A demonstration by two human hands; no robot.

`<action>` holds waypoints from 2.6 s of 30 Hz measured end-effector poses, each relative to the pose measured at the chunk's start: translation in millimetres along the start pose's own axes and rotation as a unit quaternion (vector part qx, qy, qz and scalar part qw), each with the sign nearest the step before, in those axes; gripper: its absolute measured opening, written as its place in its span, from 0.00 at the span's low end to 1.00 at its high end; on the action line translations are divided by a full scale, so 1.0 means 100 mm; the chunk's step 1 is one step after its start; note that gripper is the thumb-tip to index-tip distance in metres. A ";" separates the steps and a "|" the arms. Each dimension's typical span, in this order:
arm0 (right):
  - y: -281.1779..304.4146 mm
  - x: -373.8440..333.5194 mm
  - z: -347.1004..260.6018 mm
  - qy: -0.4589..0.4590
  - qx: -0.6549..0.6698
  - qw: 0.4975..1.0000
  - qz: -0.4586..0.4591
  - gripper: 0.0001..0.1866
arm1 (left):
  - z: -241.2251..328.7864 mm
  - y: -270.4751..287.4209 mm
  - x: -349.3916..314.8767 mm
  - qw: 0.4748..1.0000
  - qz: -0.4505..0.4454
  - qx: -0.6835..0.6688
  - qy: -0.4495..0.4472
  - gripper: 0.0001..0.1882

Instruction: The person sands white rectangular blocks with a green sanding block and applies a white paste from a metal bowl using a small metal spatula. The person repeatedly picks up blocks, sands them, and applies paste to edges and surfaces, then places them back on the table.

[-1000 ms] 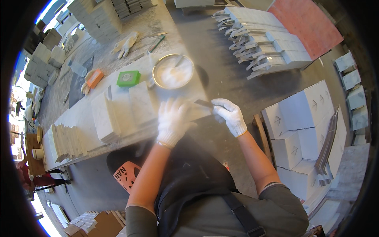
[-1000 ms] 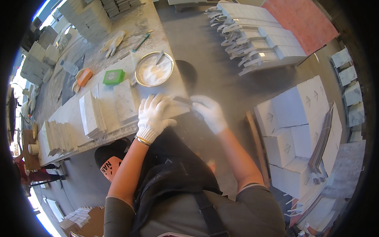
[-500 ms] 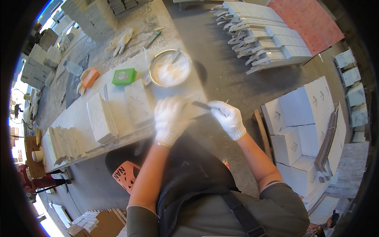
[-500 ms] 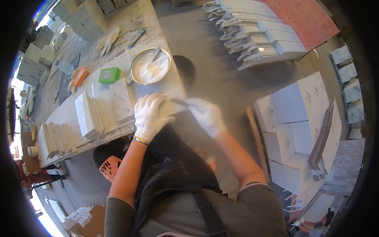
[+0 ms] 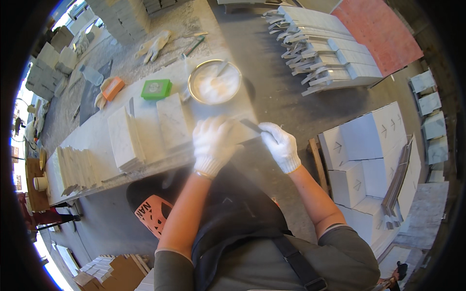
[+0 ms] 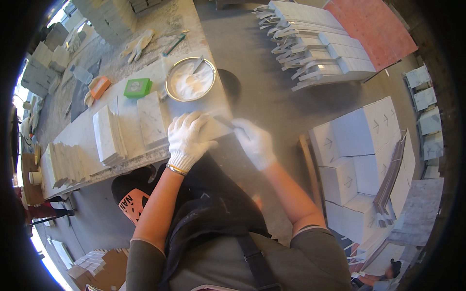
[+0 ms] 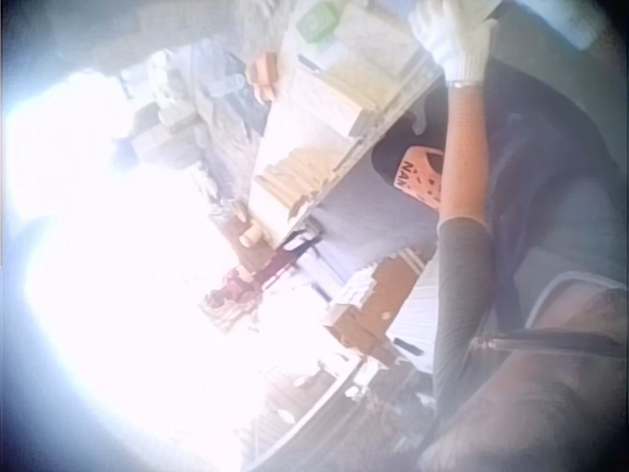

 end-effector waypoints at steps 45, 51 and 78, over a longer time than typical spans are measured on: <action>0.03 0.30 0.83 -0.218 0.422 0.872 -0.119 0.19 | 0.28 -0.26 0.33 0.996 -0.081 0.013 -0.035 0.41; -0.41 0.51 0.79 -0.193 0.573 0.774 -0.188 0.24 | 0.31 -0.31 0.35 0.996 -0.059 0.034 -0.050 0.40; -0.39 0.14 0.85 -0.237 0.665 0.690 -0.159 0.16 | 0.32 -0.40 0.36 0.992 -0.087 0.072 -0.063 0.41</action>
Point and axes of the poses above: each hand's wrist, its own x-axis towards the middle knuckle, its own y-axis out of the back of the hand, z = x × y, the point moved 9 cm from there along x, towards the middle knuckle, and after that the axes turned 12 degrees about -y, right-handed, at the moved point
